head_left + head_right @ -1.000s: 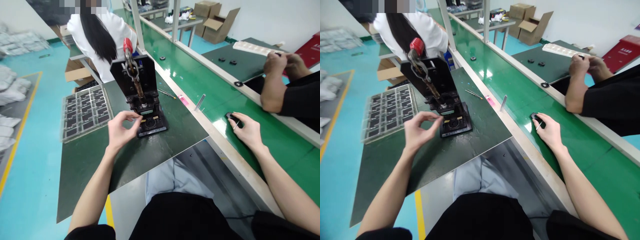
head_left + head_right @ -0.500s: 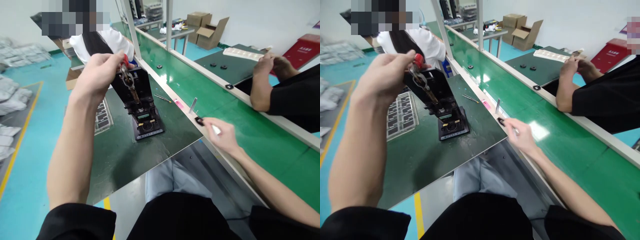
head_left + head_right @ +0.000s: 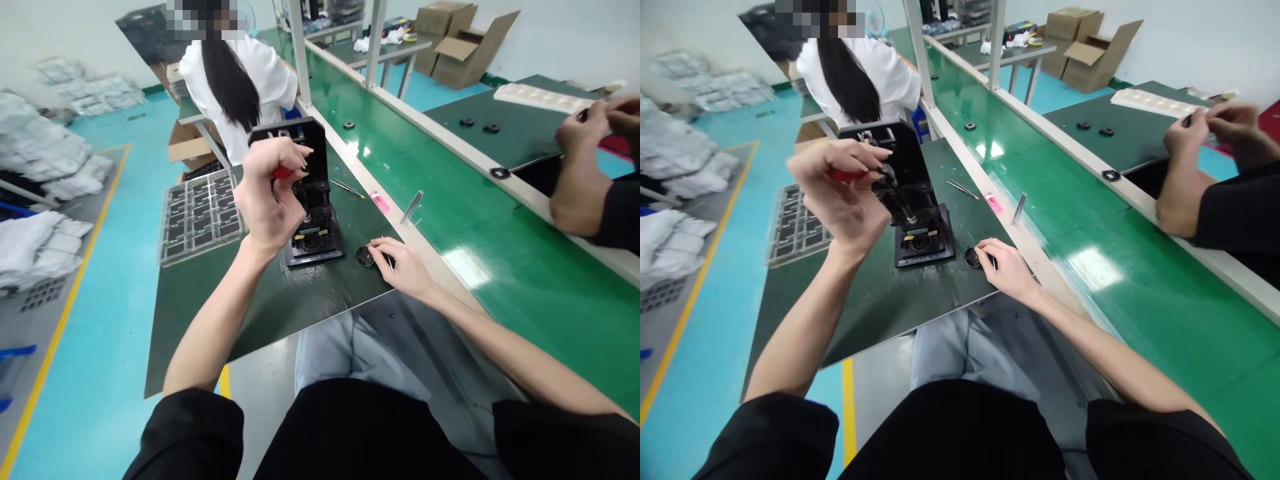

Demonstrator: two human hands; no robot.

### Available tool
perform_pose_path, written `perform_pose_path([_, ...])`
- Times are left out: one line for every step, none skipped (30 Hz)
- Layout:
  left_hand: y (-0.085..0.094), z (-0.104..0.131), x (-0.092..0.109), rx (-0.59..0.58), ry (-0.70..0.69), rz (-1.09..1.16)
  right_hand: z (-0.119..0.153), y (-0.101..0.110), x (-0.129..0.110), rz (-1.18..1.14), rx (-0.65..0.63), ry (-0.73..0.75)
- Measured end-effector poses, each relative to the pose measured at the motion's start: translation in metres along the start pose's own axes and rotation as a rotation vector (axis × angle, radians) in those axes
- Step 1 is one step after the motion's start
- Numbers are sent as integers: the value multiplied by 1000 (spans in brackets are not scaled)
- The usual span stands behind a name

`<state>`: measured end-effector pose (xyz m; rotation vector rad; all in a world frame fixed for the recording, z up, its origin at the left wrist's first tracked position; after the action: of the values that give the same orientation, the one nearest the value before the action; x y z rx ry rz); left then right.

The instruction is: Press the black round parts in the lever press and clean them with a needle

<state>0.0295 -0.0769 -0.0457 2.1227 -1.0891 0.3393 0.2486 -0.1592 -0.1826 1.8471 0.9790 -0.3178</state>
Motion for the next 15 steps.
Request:
perform_pose_path([-3,1,-3,17,-24,10,1,-1,1,9,-2,-4])
perform_pose_path([-7,1,-8,27,-46,30,1,-1,2,20,-3,-5])
perform_pose_path([-11,1,-13,17,-49,45,2,-1,3,32,-3,-3])
perform_pose_path([-16,1,-20,-14,-30,35,2,-2,4,44,-3,1])
perform_pose_path([-21,2,-27,-44,-3,17,3,-1,4,58,0,8])
perform_pose_path([-24,3,-33,-64,16,2,3,-1,3,73,2,18])
perform_pose_path([-27,5,-38,-81,22,-9,3,0,0,90,6,32])
perform_pose_path([-28,7,-40,-94,14,-14,2,1,-3,110,10,51])
perform_pose_path([-27,8,-39,-99,2,-15,1,1,-8,132,12,78])
perform_pose_path([-24,9,-35,-95,-10,-13,-1,1,-14,153,7,112])
perform_pose_path([-19,7,-27,-79,-29,-2,-4,0,-21,174,-7,150])
perform_pose_path([-12,3,-18,-50,-52,18,-8,-3,-29,195,-28,189])
perform_pose_path([-4,-4,-6,-12,-75,47,-12,-7,-35,216,-53,224])
perform_pose_path([4,-14,6,19,-96,79,-17,-12,-41,234,-82,252])
perform_pose_path([12,-28,17,30,-96,106,-23,-19,-46,250,-109,271])
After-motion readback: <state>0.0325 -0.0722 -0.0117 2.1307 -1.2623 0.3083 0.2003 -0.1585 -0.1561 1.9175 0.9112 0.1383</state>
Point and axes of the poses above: each hand's wrist, its own z-axis away from the middle knuckle, its own y-axis out of the back of the hand, x = y × z, the point moved 4 cm from there along -z, towards the middle knuckle, and after that the axes turned 5 degrees about y, right-handed, at the moved point
